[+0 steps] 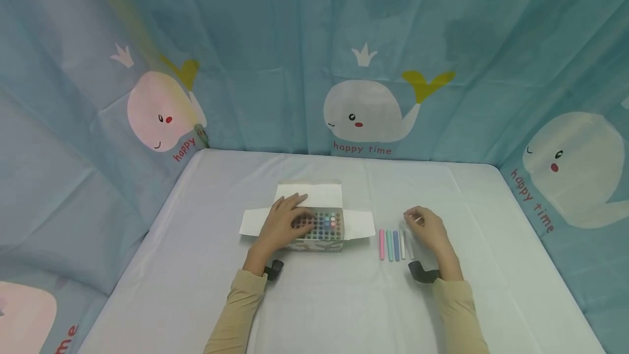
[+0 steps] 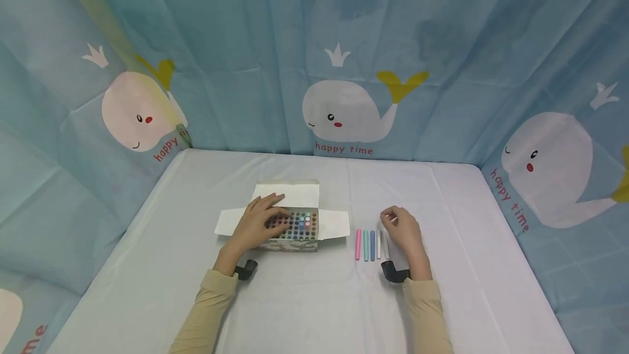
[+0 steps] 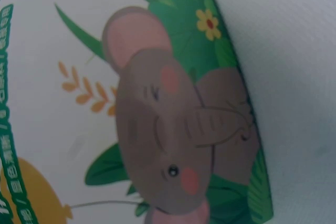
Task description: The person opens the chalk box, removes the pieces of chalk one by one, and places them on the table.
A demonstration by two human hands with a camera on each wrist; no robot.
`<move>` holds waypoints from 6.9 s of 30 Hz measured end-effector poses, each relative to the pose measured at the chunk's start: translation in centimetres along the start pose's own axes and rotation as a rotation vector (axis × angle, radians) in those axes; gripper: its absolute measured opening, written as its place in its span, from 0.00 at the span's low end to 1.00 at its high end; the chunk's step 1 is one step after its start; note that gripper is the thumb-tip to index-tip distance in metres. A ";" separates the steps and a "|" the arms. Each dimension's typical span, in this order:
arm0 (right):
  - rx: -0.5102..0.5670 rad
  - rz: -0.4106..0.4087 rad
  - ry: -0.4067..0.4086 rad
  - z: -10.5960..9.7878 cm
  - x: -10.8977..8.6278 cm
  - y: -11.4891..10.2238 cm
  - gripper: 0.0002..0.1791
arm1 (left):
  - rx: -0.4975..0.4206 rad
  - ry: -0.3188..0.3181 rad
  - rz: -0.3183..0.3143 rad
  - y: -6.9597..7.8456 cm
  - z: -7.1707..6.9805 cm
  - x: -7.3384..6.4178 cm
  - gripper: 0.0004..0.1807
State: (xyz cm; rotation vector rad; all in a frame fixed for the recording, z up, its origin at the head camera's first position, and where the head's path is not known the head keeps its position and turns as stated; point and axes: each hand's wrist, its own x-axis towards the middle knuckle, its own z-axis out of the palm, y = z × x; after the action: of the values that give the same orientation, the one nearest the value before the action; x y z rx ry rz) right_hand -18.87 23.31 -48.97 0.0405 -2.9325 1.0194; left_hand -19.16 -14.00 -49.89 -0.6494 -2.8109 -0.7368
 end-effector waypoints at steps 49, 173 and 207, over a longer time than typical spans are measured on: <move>-0.003 -0.504 -0.024 8.2 1.4 -11.1 0.08 | -0.001 -0.012 -0.009 0.3 -0.2 -0.1 0.14; -0.019 0.150 -0.226 -0.9 -0.6 2.2 0.16 | -0.001 0.008 0.004 0.1 -0.2 -0.6 0.13; 0.110 -0.383 0.145 4.9 -0.3 -9.8 0.05 | 0.005 -0.007 0.005 0.5 -0.4 -0.3 0.14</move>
State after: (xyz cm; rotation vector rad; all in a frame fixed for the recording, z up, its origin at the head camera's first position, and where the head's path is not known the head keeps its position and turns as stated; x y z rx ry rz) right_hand -18.36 12.58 -46.80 0.4878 -2.5935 1.0642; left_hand -18.60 -13.92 -49.36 -0.6592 -2.8160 -0.7277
